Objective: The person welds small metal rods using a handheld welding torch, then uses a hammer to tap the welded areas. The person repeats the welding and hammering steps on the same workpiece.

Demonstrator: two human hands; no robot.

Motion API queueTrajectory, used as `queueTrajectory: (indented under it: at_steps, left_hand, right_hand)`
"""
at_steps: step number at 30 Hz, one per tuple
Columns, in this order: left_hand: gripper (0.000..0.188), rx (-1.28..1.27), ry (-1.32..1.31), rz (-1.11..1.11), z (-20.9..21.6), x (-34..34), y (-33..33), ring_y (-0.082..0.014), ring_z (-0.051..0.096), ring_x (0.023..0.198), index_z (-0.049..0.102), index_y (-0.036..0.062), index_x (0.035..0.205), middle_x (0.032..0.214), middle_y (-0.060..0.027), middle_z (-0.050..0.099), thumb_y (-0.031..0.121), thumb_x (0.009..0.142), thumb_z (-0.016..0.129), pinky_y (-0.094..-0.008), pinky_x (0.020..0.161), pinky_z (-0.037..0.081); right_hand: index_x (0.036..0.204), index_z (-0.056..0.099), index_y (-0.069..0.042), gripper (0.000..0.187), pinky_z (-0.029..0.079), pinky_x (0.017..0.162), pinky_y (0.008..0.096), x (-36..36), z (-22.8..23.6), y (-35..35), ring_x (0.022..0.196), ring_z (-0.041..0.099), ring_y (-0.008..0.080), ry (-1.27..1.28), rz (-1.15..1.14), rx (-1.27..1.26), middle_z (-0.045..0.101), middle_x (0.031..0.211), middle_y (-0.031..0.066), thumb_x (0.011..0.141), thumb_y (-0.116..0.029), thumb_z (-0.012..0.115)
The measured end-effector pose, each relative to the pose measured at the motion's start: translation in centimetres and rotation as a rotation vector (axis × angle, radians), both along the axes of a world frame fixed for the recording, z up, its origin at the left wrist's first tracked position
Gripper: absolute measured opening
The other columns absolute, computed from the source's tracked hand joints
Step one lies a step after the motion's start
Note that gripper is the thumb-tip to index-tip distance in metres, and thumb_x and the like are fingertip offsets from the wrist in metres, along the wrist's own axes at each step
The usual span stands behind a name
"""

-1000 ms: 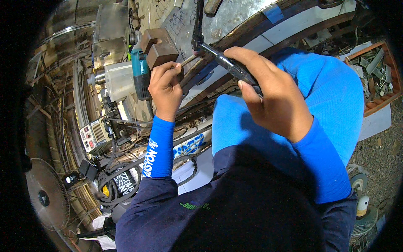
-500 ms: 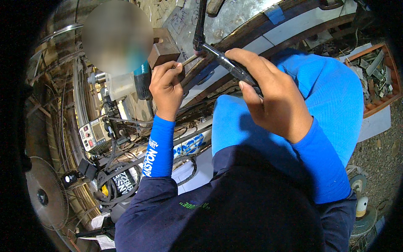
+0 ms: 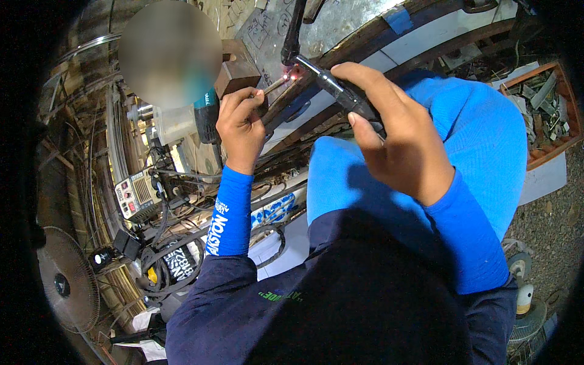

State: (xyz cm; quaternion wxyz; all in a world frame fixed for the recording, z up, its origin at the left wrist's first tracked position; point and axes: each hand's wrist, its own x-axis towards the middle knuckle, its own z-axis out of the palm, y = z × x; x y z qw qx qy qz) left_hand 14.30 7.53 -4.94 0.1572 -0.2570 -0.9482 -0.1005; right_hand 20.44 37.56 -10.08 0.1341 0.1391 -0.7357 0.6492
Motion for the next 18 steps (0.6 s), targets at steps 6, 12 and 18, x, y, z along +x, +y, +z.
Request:
queueTrajectory:
  at_steps: [6,12,18]
  left_hand:
    - [0.031,-0.006,-0.002,0.004,0.0,0.0,0.0,-0.0315,0.071,0.098,0.078,0.0033,0.099,0.106,-0.0112,0.077,-0.018,0.078,0.068,-0.0383,0.086,0.057]
    - [0.031,-0.026,0.004,-0.014,-0.1,0.2,-0.2,-0.0323,0.070,0.099,0.078,0.0034,0.103,0.109,-0.0128,0.076,-0.015,0.080,0.070,-0.0390,0.087,0.056]
    - [0.046,-0.074,-0.097,0.004,0.8,1.7,0.1,-0.0359,0.071,0.105,0.076,0.0052,0.124,0.122,-0.0163,0.073,-0.013,0.083,0.071,-0.0404,0.093,0.057]
  right_hand:
    - [0.141,0.060,0.001,0.048,0.055,0.103,0.0427,0.2,0.0,-0.1,0.119,0.068,0.0474,-0.094,-0.014,-0.063,0.067,0.134,0.0256,0.094,0.000,0.063]
    - [0.148,0.056,-0.002,0.060,0.052,0.106,0.0353,0.5,0.1,0.0,0.121,0.070,0.0302,-0.210,-0.007,-0.111,0.066,0.135,0.0193,0.091,0.011,0.065]
    - [0.152,0.054,-0.004,0.063,0.046,0.113,0.0342,1.2,-1.1,0.0,0.129,0.061,0.0241,-0.287,-0.021,-0.206,0.059,0.142,0.0137,0.092,0.013,0.065]
